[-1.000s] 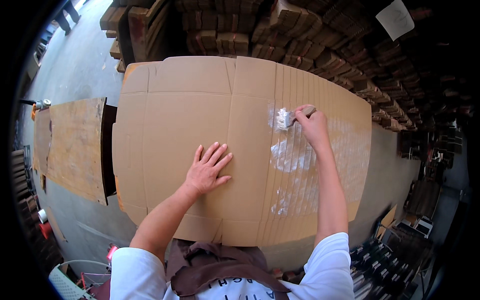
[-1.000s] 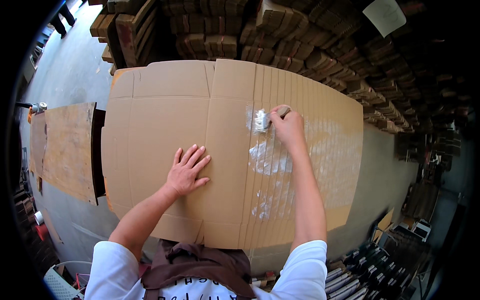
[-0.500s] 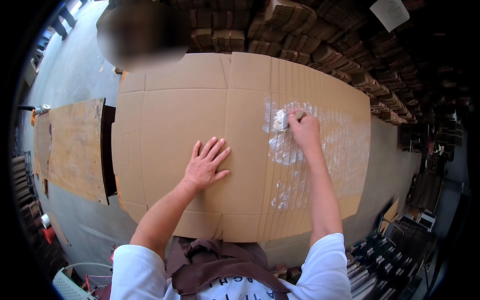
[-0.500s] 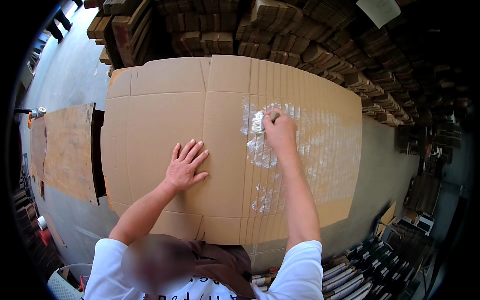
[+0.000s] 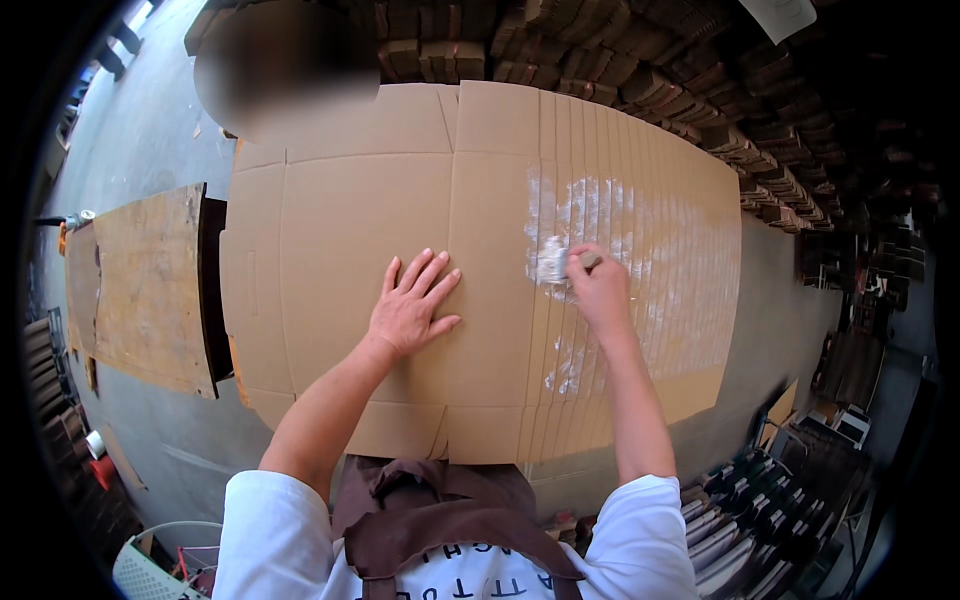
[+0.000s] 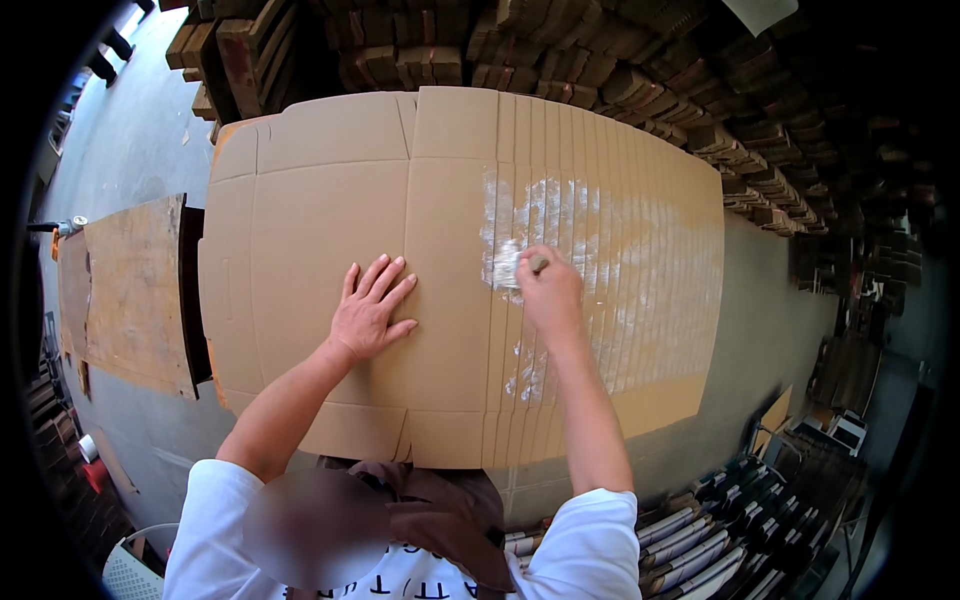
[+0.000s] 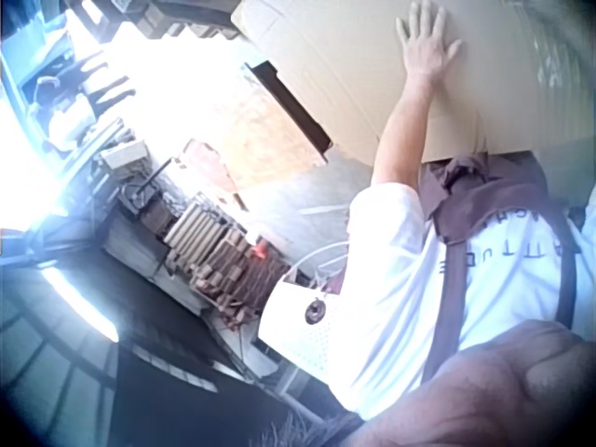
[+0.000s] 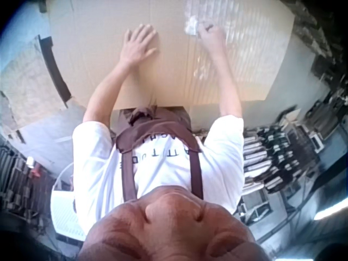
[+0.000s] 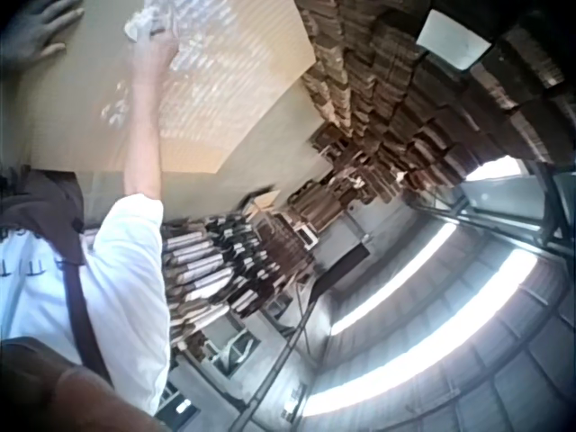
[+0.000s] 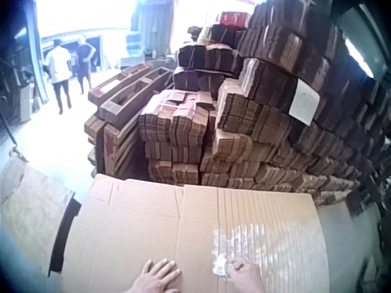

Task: The person retrieves a container of white adhesive and a brush, then walks to a workbench. They repeatedly dip the brush and spread the adhesive across a large flat cardboard sheet, covering most of its surface area.

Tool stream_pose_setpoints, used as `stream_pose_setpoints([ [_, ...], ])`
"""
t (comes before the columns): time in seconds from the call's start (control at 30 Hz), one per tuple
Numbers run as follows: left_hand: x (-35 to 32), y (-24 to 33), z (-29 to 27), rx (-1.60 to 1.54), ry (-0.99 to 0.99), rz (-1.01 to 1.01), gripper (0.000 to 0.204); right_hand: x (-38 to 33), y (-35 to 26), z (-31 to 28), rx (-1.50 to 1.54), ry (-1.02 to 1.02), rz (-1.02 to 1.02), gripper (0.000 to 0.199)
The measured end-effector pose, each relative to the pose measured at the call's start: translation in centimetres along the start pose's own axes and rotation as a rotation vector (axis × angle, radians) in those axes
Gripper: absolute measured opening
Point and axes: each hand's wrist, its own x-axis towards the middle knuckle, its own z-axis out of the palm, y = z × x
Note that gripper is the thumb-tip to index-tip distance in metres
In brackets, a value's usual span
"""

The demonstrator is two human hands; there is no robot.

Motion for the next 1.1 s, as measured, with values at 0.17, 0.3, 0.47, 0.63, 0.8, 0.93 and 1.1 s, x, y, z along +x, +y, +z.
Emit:
stream_pose_setpoints([
  [0.17,-0.3,0.0,-0.1,0.039,-0.063,-0.028,0.066,-2.9,-1.3,0.3,0.099,-0.009,0.025,0.013],
  [0.3,0.2,0.0,0.1,0.023,-0.014,0.002,0.068,-3.5,0.3,-0.6,0.056,0.034,0.080,0.010],
  [0.47,-0.2,0.0,0.2,0.011,-0.028,-0.016,0.068,-5.6,-0.8,0.8,0.104,0.003,-0.029,0.008],
  [0.63,-0.1,0.0,0.2,0.015,-0.011,-0.009,0.067,-4.6,-0.2,0.0,0.090,0.085,-0.029,0.009],
  [0.8,-0.1,-0.2,0.4,0.015,-0.010,-0.010,0.067,-4.0,-0.7,1.4,0.041,0.028,-0.063,0.009],
  [0.93,-0.2,-0.4,0.7,0.028,0.002,0.000,0.068,-2.4,-2.0,1.0,0.064,0.058,-0.057,0.010],
  [1.1,-0.3,-0.5,0.8,0.037,-0.006,-0.006,0.068,0.9,-1.3,0.7,-0.016,0.111,-0.072,0.013],
])
